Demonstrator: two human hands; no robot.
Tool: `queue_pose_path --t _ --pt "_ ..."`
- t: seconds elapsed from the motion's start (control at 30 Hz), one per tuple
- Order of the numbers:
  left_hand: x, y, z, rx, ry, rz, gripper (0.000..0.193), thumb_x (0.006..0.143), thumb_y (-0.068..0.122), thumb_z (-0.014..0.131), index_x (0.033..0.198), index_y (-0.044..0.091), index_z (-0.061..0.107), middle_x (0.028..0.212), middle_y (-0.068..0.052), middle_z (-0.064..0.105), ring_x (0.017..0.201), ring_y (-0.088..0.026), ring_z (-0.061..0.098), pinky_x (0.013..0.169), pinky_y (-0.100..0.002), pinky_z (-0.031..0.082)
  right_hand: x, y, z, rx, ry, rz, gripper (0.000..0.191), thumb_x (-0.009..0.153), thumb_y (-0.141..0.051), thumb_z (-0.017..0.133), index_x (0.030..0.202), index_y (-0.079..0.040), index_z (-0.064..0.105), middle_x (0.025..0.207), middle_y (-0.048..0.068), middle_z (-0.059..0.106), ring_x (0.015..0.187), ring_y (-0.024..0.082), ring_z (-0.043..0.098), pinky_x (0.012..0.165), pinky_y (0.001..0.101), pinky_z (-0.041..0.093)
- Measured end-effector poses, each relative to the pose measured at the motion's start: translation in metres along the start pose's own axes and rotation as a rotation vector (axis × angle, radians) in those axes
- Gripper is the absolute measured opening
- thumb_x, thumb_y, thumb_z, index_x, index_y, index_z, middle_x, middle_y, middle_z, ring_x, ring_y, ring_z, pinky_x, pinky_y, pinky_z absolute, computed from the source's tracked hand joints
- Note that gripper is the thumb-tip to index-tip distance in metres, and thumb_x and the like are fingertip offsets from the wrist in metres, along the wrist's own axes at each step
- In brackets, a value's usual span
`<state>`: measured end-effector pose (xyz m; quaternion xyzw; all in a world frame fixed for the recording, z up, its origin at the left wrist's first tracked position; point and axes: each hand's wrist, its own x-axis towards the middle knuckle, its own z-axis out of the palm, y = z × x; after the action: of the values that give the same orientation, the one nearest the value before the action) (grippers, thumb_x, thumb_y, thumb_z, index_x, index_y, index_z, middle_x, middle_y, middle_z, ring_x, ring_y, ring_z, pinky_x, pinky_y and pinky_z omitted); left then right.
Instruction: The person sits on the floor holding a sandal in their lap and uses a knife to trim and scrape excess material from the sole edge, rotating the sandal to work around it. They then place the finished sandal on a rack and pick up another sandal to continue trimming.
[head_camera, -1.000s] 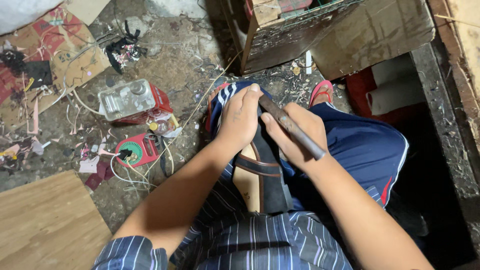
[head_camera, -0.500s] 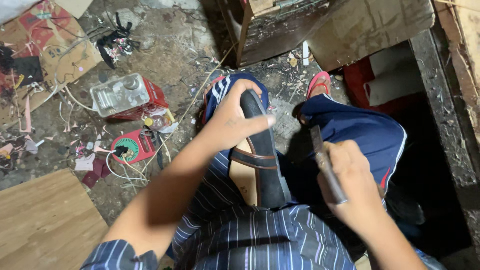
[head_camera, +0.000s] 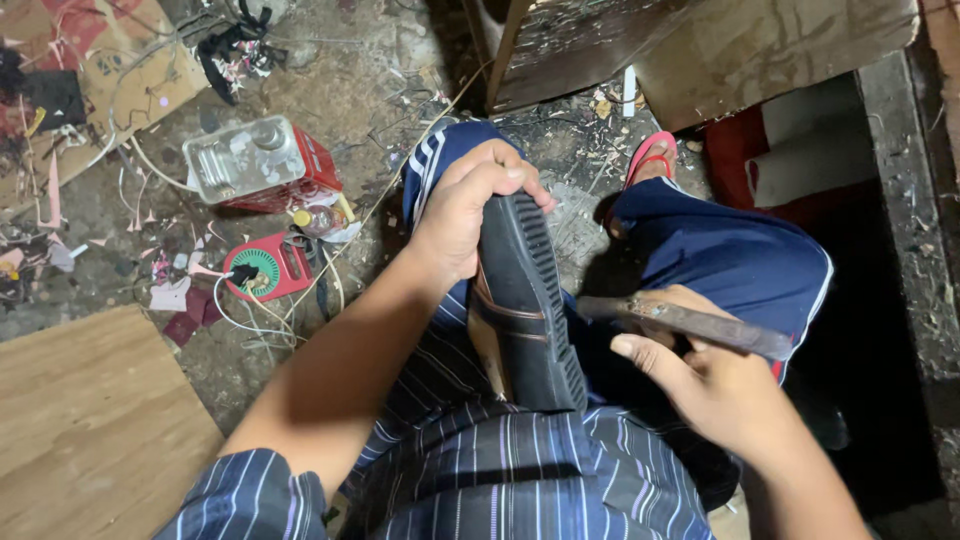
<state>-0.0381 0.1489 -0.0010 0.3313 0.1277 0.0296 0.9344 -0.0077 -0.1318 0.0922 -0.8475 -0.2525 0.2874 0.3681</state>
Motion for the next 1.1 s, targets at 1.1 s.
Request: queue_pose_path --t 1.1 --pt "0.031 0.007 0.003 0.204 0.104 0.115 0.03 0.102 0.022 0.041 0.088 0.001 0.056 0.088 -0.014 0.065 0.087 -0.023 0.063 0.087 -0.035 0.051 0.112 -0.049 0.046 0.16 0.353 -0.134 0.032 0.085 -0.019 0.086 0.092 -0.002 0.059 0.074 -0.002 0.059 0.065 0.005 0.05 0.056 0.0244 0.042"
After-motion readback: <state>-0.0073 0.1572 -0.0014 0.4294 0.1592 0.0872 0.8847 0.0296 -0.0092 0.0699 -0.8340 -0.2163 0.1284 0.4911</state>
